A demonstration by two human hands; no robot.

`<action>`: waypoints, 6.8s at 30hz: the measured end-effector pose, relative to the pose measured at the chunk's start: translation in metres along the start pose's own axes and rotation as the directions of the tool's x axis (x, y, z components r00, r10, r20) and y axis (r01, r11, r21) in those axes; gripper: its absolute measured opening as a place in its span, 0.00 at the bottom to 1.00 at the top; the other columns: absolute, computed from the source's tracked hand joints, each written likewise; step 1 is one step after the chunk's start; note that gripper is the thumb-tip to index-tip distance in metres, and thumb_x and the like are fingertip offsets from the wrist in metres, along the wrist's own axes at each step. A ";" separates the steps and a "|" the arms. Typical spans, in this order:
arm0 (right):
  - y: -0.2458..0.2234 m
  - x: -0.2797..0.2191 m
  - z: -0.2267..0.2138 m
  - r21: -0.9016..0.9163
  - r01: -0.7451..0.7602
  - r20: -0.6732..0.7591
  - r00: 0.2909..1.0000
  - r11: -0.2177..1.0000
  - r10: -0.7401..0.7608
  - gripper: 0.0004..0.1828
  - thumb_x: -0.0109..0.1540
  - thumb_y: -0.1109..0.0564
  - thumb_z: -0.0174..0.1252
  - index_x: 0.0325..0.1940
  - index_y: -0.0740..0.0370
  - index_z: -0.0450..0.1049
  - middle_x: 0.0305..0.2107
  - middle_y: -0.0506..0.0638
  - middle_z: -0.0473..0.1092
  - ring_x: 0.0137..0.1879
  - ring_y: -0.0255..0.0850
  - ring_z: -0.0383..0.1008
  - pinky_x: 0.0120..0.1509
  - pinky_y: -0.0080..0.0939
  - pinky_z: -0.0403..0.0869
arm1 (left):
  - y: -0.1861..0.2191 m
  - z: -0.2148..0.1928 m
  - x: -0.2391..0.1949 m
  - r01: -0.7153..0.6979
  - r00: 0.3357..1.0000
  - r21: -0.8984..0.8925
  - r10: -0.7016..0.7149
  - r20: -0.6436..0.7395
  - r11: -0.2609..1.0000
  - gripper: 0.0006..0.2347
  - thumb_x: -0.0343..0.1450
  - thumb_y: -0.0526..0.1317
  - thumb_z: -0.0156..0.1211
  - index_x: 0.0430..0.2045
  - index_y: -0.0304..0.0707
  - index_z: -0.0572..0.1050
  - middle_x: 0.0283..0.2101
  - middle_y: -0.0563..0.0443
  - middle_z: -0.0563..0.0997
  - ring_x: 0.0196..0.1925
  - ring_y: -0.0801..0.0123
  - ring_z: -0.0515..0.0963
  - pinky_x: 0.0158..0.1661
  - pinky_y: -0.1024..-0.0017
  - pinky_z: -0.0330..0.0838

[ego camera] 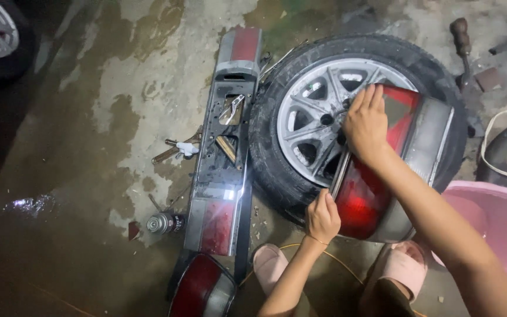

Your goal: Hand-sanding a car taillight lens using sandpaper and water for restoration.

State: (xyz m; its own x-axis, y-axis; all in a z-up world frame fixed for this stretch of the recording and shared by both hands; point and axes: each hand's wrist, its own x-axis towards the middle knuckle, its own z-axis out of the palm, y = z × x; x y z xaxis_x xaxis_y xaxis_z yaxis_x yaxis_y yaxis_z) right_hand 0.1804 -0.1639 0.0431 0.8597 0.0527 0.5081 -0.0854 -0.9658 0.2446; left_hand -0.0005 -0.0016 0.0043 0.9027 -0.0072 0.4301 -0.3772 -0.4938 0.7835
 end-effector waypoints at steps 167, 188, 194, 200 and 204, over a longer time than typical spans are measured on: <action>0.028 -0.146 -0.135 0.648 0.271 0.159 0.866 0.712 -0.474 0.47 0.66 0.25 0.40 0.80 0.55 0.50 0.76 0.53 0.50 0.80 0.48 0.49 0.71 0.50 0.62 | 0.004 -0.007 0.000 0.078 0.995 -0.068 -0.073 0.070 0.995 0.14 0.78 0.38 0.37 0.34 0.39 0.75 0.20 0.38 0.76 0.22 0.42 0.80 0.24 0.60 0.74; 0.033 -0.128 -0.138 0.601 0.075 0.358 0.865 0.796 -0.352 0.51 0.64 0.23 0.42 0.80 0.58 0.49 0.77 0.58 0.48 0.81 0.54 0.48 0.73 0.56 0.59 | 0.011 -0.011 0.002 0.069 0.996 -0.065 -0.065 0.061 0.995 0.13 0.78 0.38 0.38 0.33 0.36 0.74 0.20 0.36 0.76 0.23 0.41 0.80 0.25 0.61 0.74; 0.050 -0.137 -0.136 0.833 -0.013 0.183 0.950 0.553 -0.253 0.28 0.67 0.39 0.43 0.66 0.55 0.66 0.68 0.52 0.60 0.74 0.51 0.56 0.71 0.53 0.61 | 0.016 -0.017 0.005 0.103 0.989 -0.089 -0.093 0.113 0.991 0.11 0.77 0.36 0.39 0.36 0.35 0.74 0.26 0.38 0.78 0.25 0.44 0.77 0.30 0.59 0.72; 0.092 -0.114 -0.091 0.634 -0.162 0.092 0.987 0.756 0.134 0.24 0.75 0.55 0.42 0.76 0.56 0.67 0.70 0.61 0.64 0.74 0.67 0.59 0.68 0.66 0.63 | 0.041 -0.021 0.023 0.013 0.998 0.006 -0.012 -0.059 1.000 0.09 0.78 0.38 0.43 0.44 0.37 0.73 0.44 0.42 0.76 0.42 0.46 0.78 0.46 0.60 0.72; 0.076 -0.126 -0.092 0.636 -0.313 0.300 0.942 0.706 0.147 0.27 0.75 0.51 0.40 0.80 0.49 0.59 0.76 0.59 0.54 0.79 0.67 0.48 0.74 0.76 0.51 | 0.064 -0.019 0.038 -0.187 0.971 0.306 0.223 -0.087 0.934 0.12 0.78 0.38 0.43 0.50 0.34 0.72 0.54 0.41 0.72 0.52 0.49 0.74 0.53 0.55 0.66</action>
State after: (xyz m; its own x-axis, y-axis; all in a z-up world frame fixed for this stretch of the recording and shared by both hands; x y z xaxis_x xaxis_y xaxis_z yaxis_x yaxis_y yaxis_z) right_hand 0.0194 -0.2208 0.0734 0.9489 -0.1685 0.2667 -0.0090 -0.8595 -0.5110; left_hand 0.0057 -0.0168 0.0791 0.7743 -0.0412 0.6315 -0.4576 -0.7257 0.5138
